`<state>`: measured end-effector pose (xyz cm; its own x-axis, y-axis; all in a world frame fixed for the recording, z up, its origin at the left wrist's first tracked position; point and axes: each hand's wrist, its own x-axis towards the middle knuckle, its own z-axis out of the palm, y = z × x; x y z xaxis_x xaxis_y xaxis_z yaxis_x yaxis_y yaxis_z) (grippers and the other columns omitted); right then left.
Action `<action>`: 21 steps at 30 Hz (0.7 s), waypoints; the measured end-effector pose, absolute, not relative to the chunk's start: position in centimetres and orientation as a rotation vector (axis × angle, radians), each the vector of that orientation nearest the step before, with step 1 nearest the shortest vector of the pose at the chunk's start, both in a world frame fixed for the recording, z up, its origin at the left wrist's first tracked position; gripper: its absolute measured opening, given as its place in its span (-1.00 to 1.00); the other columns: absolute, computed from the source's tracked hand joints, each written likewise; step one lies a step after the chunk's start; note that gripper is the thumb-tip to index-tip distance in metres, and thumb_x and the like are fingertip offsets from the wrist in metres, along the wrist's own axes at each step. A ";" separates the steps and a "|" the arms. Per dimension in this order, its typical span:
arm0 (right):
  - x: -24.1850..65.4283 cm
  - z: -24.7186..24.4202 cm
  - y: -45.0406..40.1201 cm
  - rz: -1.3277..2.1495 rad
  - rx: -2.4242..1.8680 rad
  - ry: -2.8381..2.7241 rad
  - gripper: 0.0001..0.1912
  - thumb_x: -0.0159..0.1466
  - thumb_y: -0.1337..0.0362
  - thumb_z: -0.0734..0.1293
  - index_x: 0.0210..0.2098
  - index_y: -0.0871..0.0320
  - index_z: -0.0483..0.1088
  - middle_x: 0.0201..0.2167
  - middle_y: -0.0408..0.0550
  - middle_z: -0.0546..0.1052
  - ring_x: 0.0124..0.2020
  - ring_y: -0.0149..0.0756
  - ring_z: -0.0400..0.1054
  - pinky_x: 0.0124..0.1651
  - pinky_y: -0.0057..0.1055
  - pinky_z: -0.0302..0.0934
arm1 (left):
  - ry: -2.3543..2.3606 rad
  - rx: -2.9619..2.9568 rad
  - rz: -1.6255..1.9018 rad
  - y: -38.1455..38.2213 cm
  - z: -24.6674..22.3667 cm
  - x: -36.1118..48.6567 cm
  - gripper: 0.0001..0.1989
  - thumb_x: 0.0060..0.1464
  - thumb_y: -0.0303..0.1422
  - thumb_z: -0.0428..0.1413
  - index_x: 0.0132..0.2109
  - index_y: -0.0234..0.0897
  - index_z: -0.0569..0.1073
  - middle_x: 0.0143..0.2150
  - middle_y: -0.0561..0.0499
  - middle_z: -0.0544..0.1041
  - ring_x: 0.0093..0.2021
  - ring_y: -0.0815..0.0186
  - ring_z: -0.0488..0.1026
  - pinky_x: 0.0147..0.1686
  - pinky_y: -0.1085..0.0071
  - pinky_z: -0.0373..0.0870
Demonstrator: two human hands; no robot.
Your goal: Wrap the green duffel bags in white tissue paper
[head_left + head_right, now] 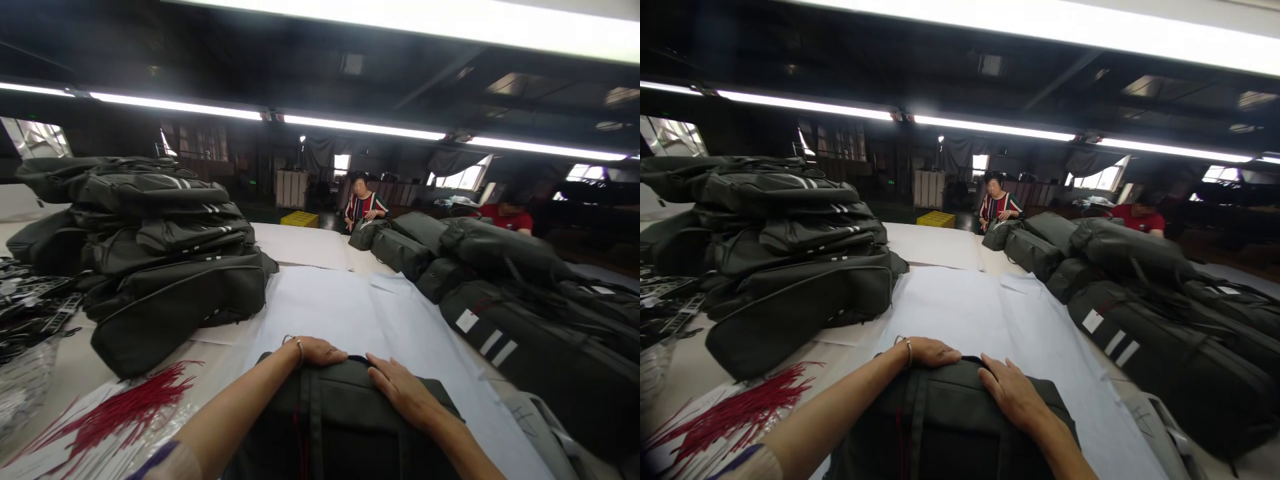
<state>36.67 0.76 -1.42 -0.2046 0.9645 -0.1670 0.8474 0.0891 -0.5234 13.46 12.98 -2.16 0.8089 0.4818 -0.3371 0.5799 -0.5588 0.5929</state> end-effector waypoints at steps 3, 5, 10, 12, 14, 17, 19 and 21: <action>36.2 -1.4 0.9 0.756 -1.819 -2.187 -0.28 0.37 -0.18 -0.01 0.31 0.14 0.17 0.30 -0.05 0.24 0.34 -0.10 0.04 0.42 -0.09 -0.29 | 0.794 2.275 -0.210 12.9 -2.3 13.4 -0.37 0.27 0.10 -0.25 0.19 -0.14 0.41 0.23 -0.03 0.41 0.22 0.09 0.34 0.23 0.20 0.16; 36.2 -1.4 0.9 0.743 -1.811 -2.197 -0.30 0.38 -0.17 0.00 0.31 0.13 0.18 0.30 -0.05 0.25 0.33 -0.12 0.06 0.42 -0.10 -0.27 | 0.795 2.275 -0.204 12.8 -2.3 13.3 -0.34 0.28 0.11 -0.28 0.22 -0.18 0.39 0.25 -0.05 0.39 0.23 0.10 0.33 0.24 0.22 0.14; 36.2 -1.3 0.7 0.714 -1.801 -2.218 -0.31 0.37 -0.17 0.02 0.33 0.10 0.14 0.31 -0.03 0.23 0.33 -0.13 0.06 0.41 -0.12 -0.25 | 0.770 2.277 -0.130 12.0 -1.9 12.9 -0.35 0.29 0.09 -0.28 0.30 -0.17 0.27 0.35 0.00 0.24 0.33 0.17 0.18 0.29 0.31 0.04; 36.0 -1.3 0.6 0.710 -1.810 -2.221 -0.31 0.37 -0.16 0.02 0.33 0.10 0.14 0.32 -0.02 0.22 0.33 -0.13 0.05 0.40 -0.13 -0.24 | 0.763 2.276 -0.117 11.6 -1.6 12.8 -0.38 0.30 0.08 -0.29 0.26 -0.12 0.33 0.30 0.04 0.32 0.29 0.17 0.25 0.27 0.31 0.08; 35.7 -1.4 0.4 0.710 -1.828 -2.215 -0.31 0.37 -0.15 0.04 0.33 0.11 0.14 0.32 0.00 0.22 0.33 -0.11 0.05 0.40 -0.12 -0.23 | 0.775 2.276 -0.104 11.3 -1.4 12.7 -0.38 0.30 0.07 -0.28 0.25 -0.12 0.35 0.28 0.03 0.34 0.27 0.16 0.27 0.26 0.30 0.10; 35.2 -1.3 0.1 0.732 -1.852 -2.179 -0.30 0.36 -0.15 0.06 0.33 0.13 0.13 0.32 0.03 0.21 0.34 -0.08 0.03 0.41 -0.10 -0.26 | 0.822 2.271 -0.093 10.9 -1.0 12.6 -0.35 0.29 0.07 -0.26 0.30 -0.19 0.29 0.31 -0.05 0.30 0.30 0.14 0.24 0.28 0.28 0.08; 35.7 -0.7 0.1 0.844 -1.815 -2.150 -0.25 0.35 -0.18 0.06 0.37 0.14 0.05 0.35 0.02 0.14 0.37 -0.10 -0.03 0.42 -0.14 -0.28 | 0.858 2.266 -0.093 10.6 -0.7 12.6 -0.33 0.29 0.08 -0.25 0.31 -0.21 0.26 0.32 -0.07 0.28 0.31 0.13 0.22 0.30 0.26 0.06; 37.4 0.1 0.8 1.028 -1.716 -2.117 -0.19 0.34 -0.23 0.03 0.39 0.15 -0.05 0.39 -0.02 0.04 0.39 -0.16 -0.10 0.42 -0.21 -0.26 | 0.894 2.256 -0.087 10.3 -0.4 12.6 -0.35 0.28 0.08 -0.25 0.31 -0.18 0.26 0.32 -0.05 0.28 0.31 0.11 0.21 0.30 0.23 0.05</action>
<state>37.39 0.81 0.07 -0.2883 0.9256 -0.2454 0.7653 0.0687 -0.6400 12.64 10.29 -0.39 0.7599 0.5770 -0.2995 0.6240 -0.5185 0.5846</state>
